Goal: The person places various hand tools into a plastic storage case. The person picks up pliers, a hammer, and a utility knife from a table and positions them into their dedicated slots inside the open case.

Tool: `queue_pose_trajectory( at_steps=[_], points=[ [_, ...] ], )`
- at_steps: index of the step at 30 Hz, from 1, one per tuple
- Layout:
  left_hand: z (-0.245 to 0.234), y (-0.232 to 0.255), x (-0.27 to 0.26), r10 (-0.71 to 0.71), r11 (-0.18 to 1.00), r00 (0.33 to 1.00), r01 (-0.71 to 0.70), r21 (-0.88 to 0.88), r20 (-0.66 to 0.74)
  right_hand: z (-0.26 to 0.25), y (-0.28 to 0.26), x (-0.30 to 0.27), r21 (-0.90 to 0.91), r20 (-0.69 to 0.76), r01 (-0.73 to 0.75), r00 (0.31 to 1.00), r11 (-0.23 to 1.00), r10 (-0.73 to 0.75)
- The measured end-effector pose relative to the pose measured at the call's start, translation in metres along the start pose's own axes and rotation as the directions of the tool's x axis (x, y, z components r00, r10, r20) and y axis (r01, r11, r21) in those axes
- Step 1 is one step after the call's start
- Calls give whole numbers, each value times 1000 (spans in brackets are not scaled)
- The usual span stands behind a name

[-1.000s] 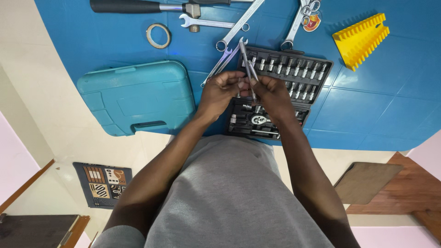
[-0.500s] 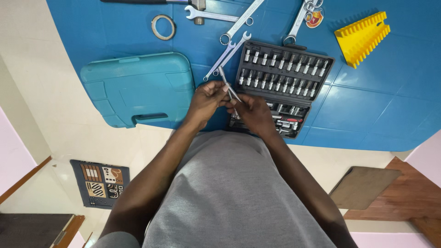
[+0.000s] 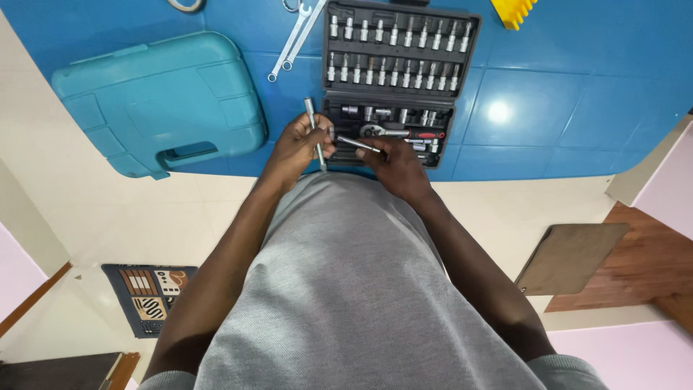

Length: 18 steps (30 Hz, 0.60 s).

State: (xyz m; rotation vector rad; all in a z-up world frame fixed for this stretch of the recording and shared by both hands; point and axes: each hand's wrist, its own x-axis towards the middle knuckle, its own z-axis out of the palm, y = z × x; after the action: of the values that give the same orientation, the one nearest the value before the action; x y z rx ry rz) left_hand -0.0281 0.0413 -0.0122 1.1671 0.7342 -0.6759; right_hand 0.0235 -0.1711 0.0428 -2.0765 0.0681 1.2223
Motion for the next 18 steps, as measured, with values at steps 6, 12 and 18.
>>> queue_pose_trajectory(
  at_steps=[6,12,18],
  points=[
    [37,8,-22,7,891,998,-31,454,55,-8,25,-33,-39,14,54,998,998,-54],
    [60,-1,-20,-35,776,994,-40,629,106,-13,49,-42,-37,65,55,996,998,-53],
    [64,-16,-24,66,775,994,-108,623,90,-19,73,-42,156,102,162,979,974,-179]
  ],
)
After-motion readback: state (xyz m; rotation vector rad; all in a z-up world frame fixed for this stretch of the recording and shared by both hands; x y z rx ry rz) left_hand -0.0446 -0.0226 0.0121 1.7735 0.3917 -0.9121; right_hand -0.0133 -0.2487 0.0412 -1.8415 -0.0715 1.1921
